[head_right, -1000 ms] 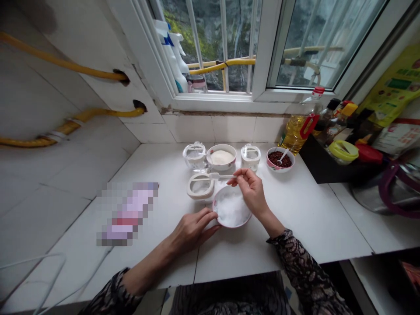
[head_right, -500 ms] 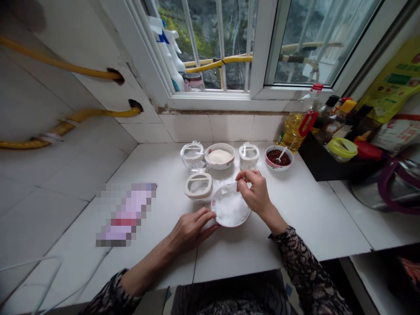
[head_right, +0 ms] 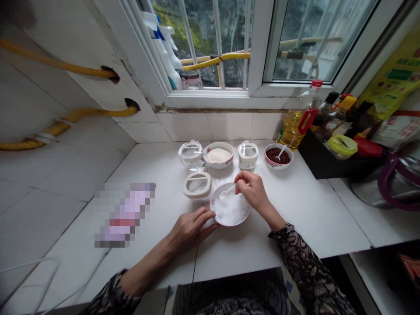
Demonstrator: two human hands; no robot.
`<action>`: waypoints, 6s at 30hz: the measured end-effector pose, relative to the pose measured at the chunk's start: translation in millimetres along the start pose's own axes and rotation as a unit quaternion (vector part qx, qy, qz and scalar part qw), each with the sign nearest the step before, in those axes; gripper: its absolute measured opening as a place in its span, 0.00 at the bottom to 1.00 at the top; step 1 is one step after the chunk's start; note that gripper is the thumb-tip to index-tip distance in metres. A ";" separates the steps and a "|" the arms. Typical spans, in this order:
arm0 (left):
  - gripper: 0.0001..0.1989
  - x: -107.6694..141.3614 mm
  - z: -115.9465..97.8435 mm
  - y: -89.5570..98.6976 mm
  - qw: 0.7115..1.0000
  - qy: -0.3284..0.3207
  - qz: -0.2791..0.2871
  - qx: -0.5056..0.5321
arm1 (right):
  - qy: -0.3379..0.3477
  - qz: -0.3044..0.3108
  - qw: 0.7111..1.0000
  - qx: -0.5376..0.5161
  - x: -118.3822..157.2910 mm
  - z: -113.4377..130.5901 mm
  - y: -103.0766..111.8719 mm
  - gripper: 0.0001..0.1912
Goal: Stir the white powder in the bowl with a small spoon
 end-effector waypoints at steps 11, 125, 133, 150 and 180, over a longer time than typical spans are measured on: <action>0.08 -2.0 -0.8 0.5 1.000 0.000 0.008 -0.003 | -0.062 -0.009 0.988 -0.144 -6.1 -4.9 6.1 0.04; 0.08 -0.5 0.0 -0.4 1.000 0.002 0.015 -0.006 | -0.072 -0.006 0.985 -0.156 -6.8 -3.0 5.5 0.05; 0.10 -3.8 -1.5 1.0 1.000 -0.003 0.007 -0.019 | 0.135 0.046 0.989 -0.033 13.2 22.7 -28.1 0.09; 0.08 -1.3 0.4 1.3 1.000 0.001 0.010 0.000 | 0.229 0.024 0.943 0.241 9.6 17.8 -4.5 0.09; 0.08 -1.3 1.3 0.6 1.000 0.006 0.017 0.008 | 0.111 0.055 0.985 0.116 5.8 6.5 -11.1 0.11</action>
Point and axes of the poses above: each hand's wrist, its own x-axis away from the middle knuckle, its own y-axis out of the back of the hand, z = x × y, the point moved 4 cm from there along -x, towards the middle knuckle, and after that the axes turned 8 degrees about -x, right-handed, at the moved point
